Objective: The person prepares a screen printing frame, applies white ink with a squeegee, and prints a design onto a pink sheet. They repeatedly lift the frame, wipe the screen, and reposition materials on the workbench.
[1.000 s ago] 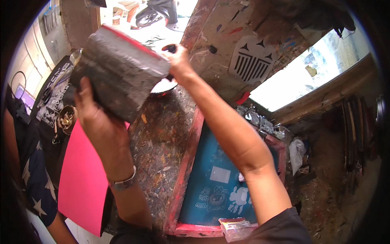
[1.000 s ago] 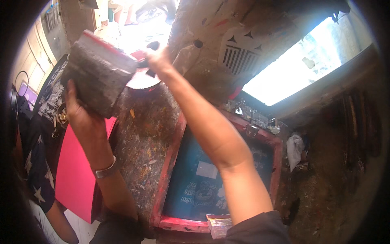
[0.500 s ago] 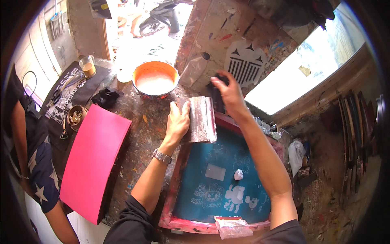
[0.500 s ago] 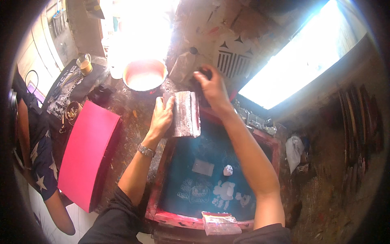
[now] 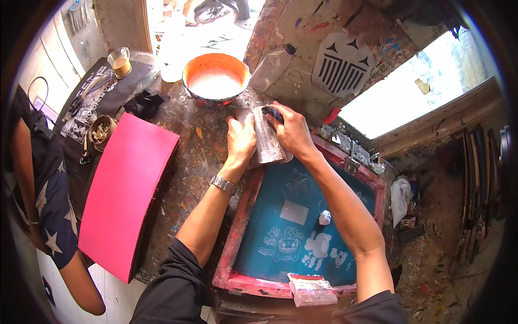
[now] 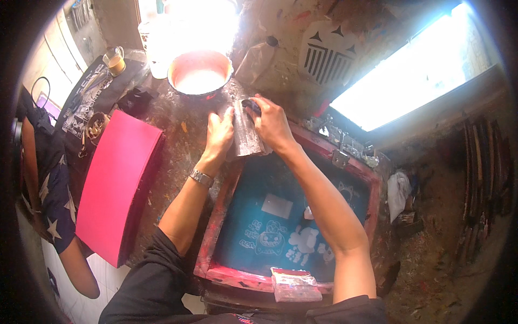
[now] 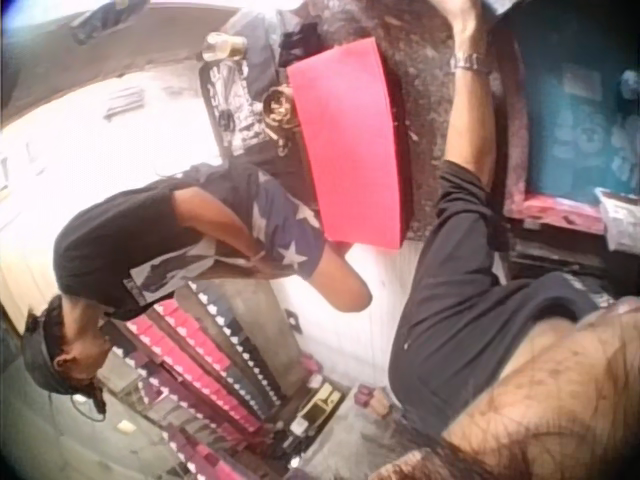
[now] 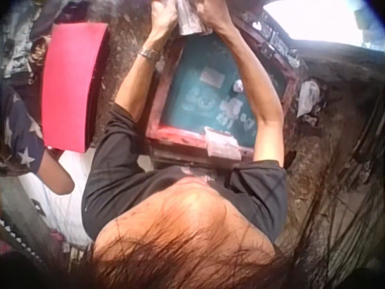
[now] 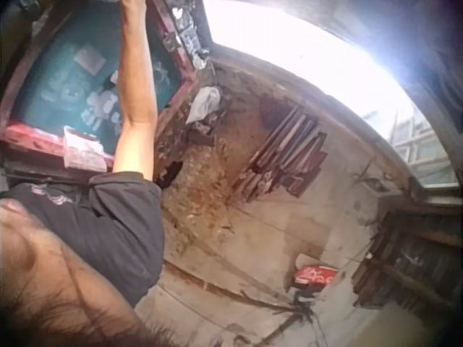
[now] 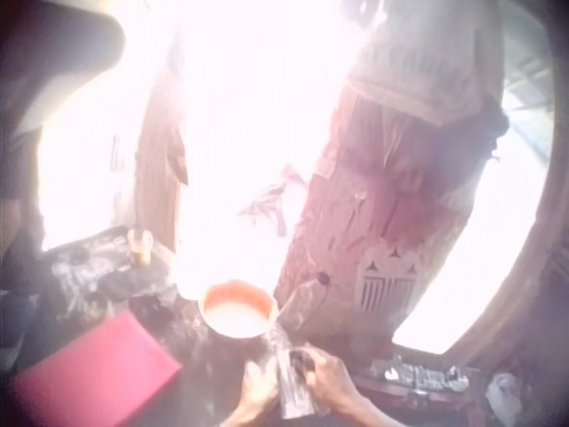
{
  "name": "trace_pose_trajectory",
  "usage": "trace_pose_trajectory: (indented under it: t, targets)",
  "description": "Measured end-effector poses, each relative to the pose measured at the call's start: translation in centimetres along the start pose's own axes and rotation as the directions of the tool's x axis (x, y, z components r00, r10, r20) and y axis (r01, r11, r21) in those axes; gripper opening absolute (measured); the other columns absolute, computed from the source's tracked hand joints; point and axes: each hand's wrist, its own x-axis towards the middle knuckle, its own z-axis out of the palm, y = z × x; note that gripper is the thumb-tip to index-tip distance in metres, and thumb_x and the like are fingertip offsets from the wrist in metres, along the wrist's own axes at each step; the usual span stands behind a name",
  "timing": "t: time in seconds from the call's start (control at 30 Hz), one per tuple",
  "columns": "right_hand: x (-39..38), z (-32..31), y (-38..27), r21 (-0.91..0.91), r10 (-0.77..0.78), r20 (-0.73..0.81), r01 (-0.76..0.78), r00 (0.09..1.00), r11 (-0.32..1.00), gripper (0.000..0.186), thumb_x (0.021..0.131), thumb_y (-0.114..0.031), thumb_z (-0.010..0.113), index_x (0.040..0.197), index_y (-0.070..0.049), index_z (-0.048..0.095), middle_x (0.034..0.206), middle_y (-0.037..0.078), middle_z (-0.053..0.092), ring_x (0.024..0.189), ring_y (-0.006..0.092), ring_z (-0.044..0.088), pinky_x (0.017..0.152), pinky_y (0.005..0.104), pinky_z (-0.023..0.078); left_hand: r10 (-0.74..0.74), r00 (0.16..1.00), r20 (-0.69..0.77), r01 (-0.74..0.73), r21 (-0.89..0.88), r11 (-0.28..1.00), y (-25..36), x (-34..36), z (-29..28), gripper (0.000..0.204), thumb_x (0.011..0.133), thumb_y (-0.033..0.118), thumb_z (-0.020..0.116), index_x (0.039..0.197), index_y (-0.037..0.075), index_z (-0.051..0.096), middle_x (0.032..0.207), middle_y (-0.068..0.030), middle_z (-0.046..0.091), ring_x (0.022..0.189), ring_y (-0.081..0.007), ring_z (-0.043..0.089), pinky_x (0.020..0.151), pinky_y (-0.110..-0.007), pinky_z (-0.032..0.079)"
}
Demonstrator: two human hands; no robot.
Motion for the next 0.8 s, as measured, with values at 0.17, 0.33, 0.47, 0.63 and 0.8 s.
trace_pose_trajectory:
  t: [0.17,0.33,0.47,0.63,0.8]
  targets:
    - [-3.0,-0.9,-0.9,-0.056,-0.105,0.053,0.108,0.993,0.993,0.036,0.093,-0.006,0.068,0.128,0.001,0.066,0.127,0.027,0.066,0.123,0.0400,0.063,0.106,0.0425,0.050,-0.036,0.999,0.004,0.036,-0.041,0.999,0.1,0.0,-0.4,0.056,0.101,0.036,0.061,0.121,-0.014,0.043,0.116,-0.0413,0.062,0.111,-0.0480,0.065,0.095,-0.049,0.050]
    - [-7.6,-3.3,-2.5,-0.018,-0.087,0.098,0.089,0.991,0.996,0.041,0.090,0.001,0.068,0.131,0.000,0.063,0.131,0.026,0.064,0.123,0.0409,0.062,0.106,0.0440,0.050,-0.044,0.999,0.003,0.044,-0.042,0.998,0.9,-0.5,-0.3,0.058,0.101,0.036,0.061,0.125,-0.013,0.041,0.116,-0.0420,0.061,0.113,-0.0494,0.064,0.095,-0.049,0.050]
    - [-8.6,-6.7,-3.8,-0.002,-0.052,0.239,0.055,0.970,0.999,0.043,0.086,0.004,0.071,0.128,0.001,0.064,0.125,0.023,0.068,0.115,0.0397,0.066,0.098,0.0418,0.054,0.055,0.998,-0.028,-0.055,0.009,0.998,-0.1,0.1,-0.5,0.060,0.101,0.038,0.060,0.125,-0.013,0.040,0.112,-0.0442,0.062,0.110,-0.0542,0.064,0.093,-0.052,0.050]
    - [-1.3,-8.2,-4.7,0.258,0.424,0.314,-0.506,0.849,0.823,0.028,0.091,-0.010,0.075,0.116,0.001,0.069,0.106,0.019,0.074,0.091,0.0248,0.075,0.079,0.0396,0.057,0.088,0.995,-0.055,-0.083,0.090,0.993,-0.5,0.1,-0.7,0.063,0.102,0.040,0.058,0.126,-0.015,0.037,0.113,-0.0473,0.060,0.112,-0.0576,0.061,0.094,-0.054,0.050]
    - [5.4,-3.5,2.0,-0.031,0.129,0.140,-0.126,0.982,0.992,0.025,0.093,-0.019,0.072,0.109,0.000,0.071,0.097,0.020,0.071,0.083,0.0295,0.069,0.077,0.0399,0.054,0.089,0.996,-0.006,-0.088,0.082,0.993,0.7,-0.3,0.3,0.062,0.102,0.039,0.058,0.125,-0.015,0.038,0.111,-0.0477,0.060,0.109,-0.0589,0.061,0.091,-0.055,0.051]
